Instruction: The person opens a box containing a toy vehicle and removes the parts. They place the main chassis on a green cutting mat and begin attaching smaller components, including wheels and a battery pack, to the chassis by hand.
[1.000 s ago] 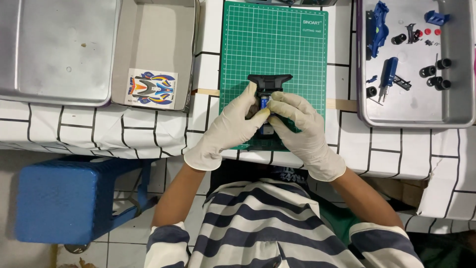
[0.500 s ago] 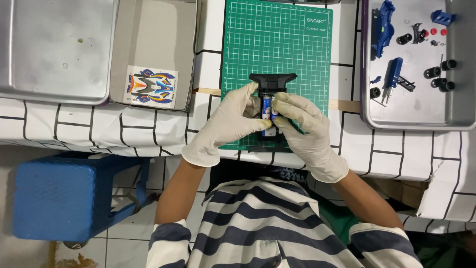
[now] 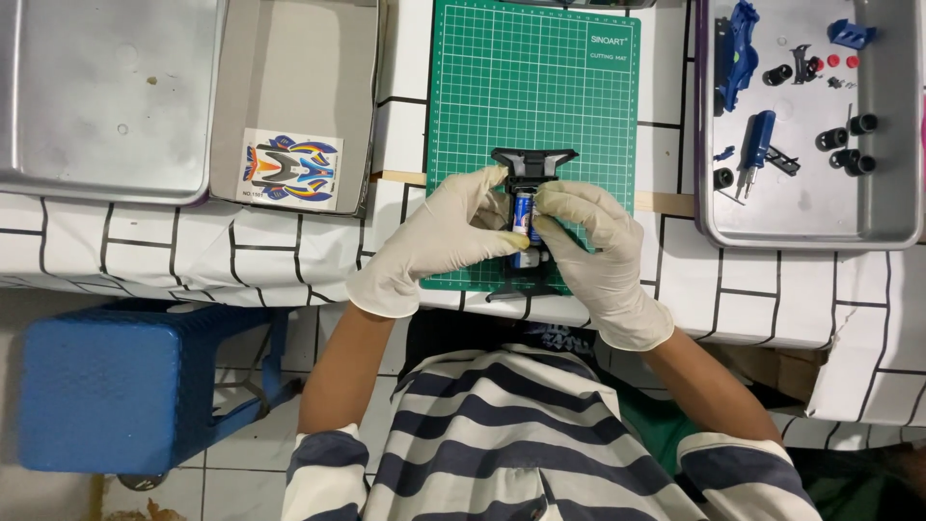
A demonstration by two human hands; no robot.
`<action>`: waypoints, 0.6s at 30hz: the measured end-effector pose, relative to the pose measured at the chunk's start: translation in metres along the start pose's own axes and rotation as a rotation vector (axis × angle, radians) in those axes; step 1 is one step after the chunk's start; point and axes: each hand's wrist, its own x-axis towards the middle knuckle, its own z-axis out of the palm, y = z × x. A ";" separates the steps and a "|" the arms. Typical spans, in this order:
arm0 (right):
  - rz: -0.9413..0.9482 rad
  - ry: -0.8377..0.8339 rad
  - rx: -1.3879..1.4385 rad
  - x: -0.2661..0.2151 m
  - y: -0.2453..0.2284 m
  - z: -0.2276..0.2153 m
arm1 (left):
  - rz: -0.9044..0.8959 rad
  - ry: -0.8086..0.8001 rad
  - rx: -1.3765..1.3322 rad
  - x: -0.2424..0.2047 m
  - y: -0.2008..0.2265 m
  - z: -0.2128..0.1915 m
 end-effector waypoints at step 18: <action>-0.038 0.012 -0.010 -0.001 -0.002 0.004 | 0.059 0.019 0.019 0.016 -0.029 0.002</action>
